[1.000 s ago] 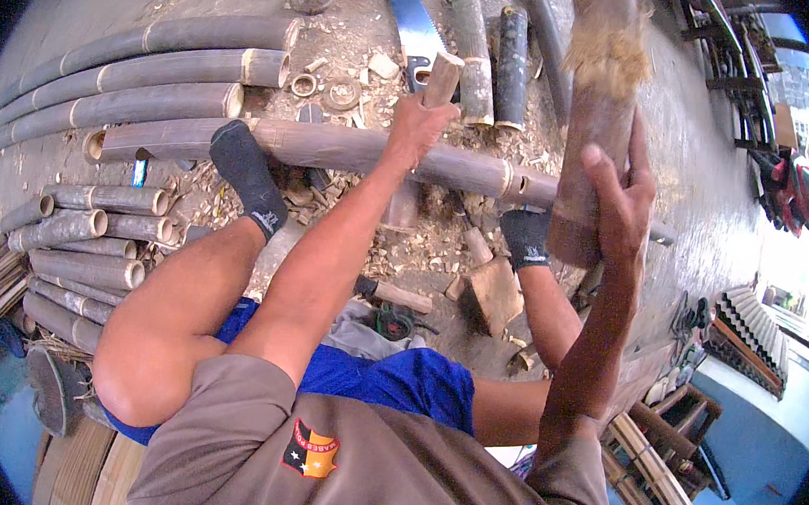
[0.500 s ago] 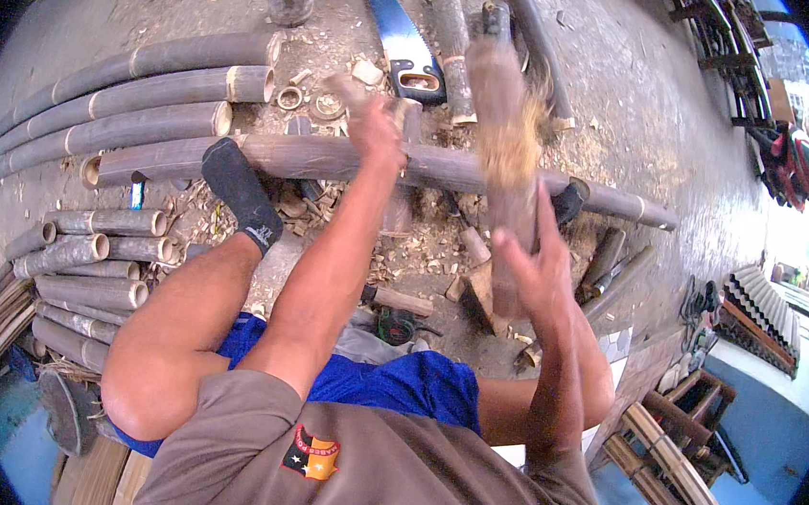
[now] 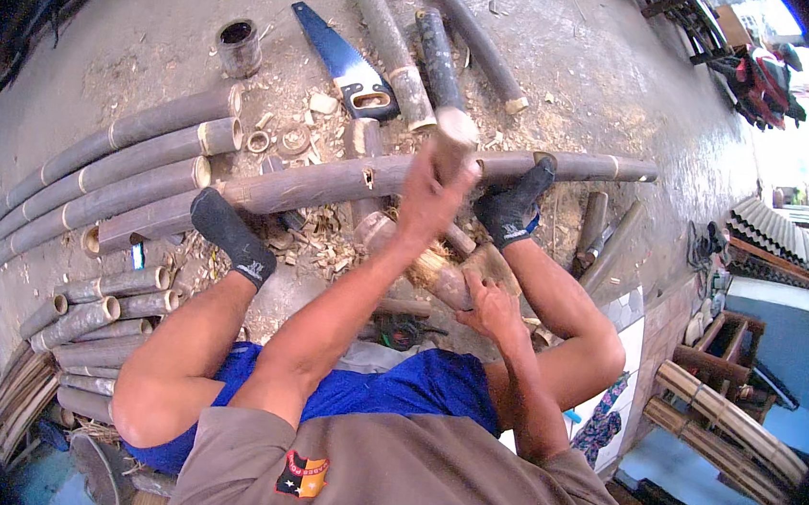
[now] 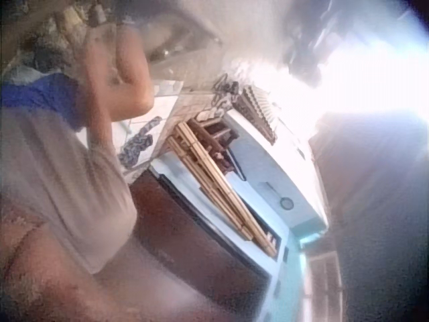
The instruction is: The person sits on the floor and uses a chisel and mallet to carve notches into a long bamboo pole. They repeatedly strike the chisel to remove material, rotate the pole, and inspect the carved sections.
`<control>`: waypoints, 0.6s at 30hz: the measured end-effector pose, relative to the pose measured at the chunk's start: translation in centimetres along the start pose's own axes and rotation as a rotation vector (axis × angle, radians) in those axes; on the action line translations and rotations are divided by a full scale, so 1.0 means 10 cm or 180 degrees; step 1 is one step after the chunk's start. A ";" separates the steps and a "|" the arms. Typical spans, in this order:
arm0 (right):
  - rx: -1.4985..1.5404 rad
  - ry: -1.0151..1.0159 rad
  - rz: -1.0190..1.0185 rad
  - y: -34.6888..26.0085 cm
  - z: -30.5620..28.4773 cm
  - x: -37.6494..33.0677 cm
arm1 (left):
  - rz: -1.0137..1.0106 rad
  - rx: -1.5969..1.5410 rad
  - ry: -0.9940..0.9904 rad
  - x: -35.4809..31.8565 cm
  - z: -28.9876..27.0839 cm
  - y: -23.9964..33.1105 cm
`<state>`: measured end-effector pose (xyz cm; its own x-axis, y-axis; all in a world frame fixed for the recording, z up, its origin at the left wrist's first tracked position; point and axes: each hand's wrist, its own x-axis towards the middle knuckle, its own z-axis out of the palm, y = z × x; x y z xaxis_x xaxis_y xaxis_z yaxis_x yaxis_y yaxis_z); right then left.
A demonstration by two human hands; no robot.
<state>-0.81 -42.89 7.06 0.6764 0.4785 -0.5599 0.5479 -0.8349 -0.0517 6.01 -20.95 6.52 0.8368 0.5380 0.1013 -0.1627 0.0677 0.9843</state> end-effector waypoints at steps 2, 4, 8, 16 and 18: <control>0.0550 0.0204 -0.0118 0.16 0.24 0.13 | 0.0351 0.0338 -0.0580 -0.25 0.07 0.01; 0.1594 -0.0007 -0.0004 0.21 0.08 0.38 | 0.0734 0.1030 -0.0910 -0.39 0.07 0.00; 0.7555 0.0270 -0.0153 -0.32 -0.34 0.45 | 0.1422 0.1213 -0.1444 -0.36 -0.05 0.02; 0.6919 0.1130 0.0716 -0.99 -0.41 1.10 | 0.1876 0.2913 -0.2178 0.26 -1.50 -0.41; 0.5841 0.1177 0.0156 -1.13 -0.22 1.17 | 0.0676 0.4151 -0.1980 0.32 -1.96 -0.65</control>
<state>2.05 -27.22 2.92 0.8692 0.2657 -0.4171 -0.4462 0.0578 -0.8931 -0.53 -3.16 -2.34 0.9992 -0.0250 -0.0302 -0.0133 -0.9408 0.3387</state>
